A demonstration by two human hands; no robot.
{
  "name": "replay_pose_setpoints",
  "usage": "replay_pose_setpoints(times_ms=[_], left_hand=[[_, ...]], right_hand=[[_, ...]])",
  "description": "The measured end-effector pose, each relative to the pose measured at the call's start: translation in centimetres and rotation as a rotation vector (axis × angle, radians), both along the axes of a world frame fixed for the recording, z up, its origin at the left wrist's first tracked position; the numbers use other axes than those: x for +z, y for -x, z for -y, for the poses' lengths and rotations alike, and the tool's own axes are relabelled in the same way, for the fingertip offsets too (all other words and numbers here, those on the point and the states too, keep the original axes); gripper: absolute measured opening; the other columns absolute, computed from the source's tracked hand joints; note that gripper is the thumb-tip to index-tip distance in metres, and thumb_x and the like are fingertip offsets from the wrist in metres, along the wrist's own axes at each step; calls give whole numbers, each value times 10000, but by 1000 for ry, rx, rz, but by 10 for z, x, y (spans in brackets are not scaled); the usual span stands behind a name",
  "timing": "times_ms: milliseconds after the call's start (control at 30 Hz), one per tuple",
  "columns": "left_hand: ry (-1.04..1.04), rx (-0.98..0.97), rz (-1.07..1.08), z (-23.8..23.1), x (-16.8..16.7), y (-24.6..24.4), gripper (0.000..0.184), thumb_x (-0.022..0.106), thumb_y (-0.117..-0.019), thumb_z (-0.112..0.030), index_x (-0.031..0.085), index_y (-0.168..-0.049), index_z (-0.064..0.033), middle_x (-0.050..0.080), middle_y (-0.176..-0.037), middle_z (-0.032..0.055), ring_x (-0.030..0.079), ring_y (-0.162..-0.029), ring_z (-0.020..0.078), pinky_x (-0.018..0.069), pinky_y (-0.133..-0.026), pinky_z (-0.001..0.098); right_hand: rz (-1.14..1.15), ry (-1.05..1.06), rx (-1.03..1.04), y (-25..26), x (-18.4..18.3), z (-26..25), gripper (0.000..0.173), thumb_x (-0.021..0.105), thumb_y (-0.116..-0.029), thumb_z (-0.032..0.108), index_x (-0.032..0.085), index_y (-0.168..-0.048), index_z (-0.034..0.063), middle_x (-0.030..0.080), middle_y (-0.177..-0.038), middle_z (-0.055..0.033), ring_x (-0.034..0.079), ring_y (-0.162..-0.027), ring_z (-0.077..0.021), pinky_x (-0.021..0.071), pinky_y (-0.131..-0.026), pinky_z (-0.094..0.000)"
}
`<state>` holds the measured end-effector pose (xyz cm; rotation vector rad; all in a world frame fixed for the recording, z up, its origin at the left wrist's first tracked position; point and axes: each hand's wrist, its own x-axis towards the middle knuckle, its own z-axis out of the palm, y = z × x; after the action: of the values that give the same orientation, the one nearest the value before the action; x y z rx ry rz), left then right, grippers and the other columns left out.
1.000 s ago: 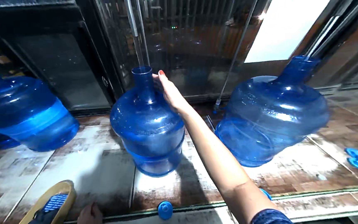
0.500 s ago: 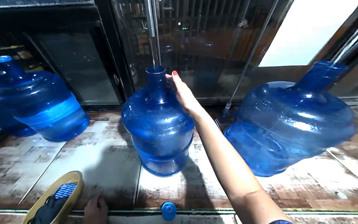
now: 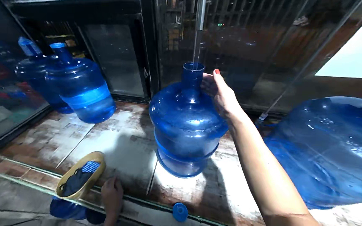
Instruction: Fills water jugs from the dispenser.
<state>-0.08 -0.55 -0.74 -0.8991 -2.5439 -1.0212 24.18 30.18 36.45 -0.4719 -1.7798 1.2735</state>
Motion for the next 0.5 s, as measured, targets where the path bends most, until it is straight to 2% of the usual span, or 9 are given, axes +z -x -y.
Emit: replay_pose_setpoints(times_ms=[67, 167, 267, 333, 400, 500], left_hand=[[8, 3, -7, -1, 0, 0, 282, 551, -970, -42, 700, -1169, 92, 655, -1174, 354, 607, -1143, 568, 455, -1007, 677], [26, 10, -18, -2, -2, 1, 291, 555, -969, -46, 697, -1184, 90, 652, -1191, 352, 601, -1156, 571, 448, -1018, 682], [71, 23, -8, -3, 0, -2, 300, 549, -972, -42, 691, -1208, 77, 637, -1217, 360, 593, -1169, 571, 442, -1024, 687], [102, 37, 15, -5, 2, -3, 311, 547, -980, -54, 681, -1225, 83, 618, -1242, 376, 572, -1198, 579, 429, -1037, 691], [114, 46, 37, -6, 4, -4, 326, 542, -985, -58, 668, -1248, 88, 608, -1265, 373, 555, -1221, 580, 423, -1046, 690], [178, 65, 113, -9, 10, -5, 350, 502, -1009, -77, 637, -1292, 79, 584, -1331, 346, 535, -1271, 543, 411, -1077, 663]], right_hand=[[-9, 83, 23, -2, 3, -4, 629, 121, -1129, 366, 491, -1416, -55, 594, -1349, -140, 595, -1185, -91, 449, -1045, -257], [-30, 263, 118, -9, 11, -19, 630, 119, -1123, 418, 550, -1328, 7, 678, -1152, -50, 664, -1037, -89, 520, -949, -271], [-57, 357, 249, -18, 14, -53, 673, 77, -1109, 460, 540, -1333, 26, 718, -1135, -61, 694, -1057, -134, 543, -961, -305], [-127, 359, 168, -20, 9, -82, 640, 113, -1117, 439, 540, -1340, 18, 718, -1151, -83, 702, -1059, -164, 550, -954, -322], [-165, 371, 29, -17, -5, -113, 599, 146, -1124, 420, 551, -1307, 17, 724, -1104, -81, 717, -990, -162, 570, -892, -319], [-29, 397, -118, -2, -47, -153, 589, 175, -1127, 406, 550, -1315, -6, 686, -1108, -99, 685, -938, -142, 557, -848, -322]])
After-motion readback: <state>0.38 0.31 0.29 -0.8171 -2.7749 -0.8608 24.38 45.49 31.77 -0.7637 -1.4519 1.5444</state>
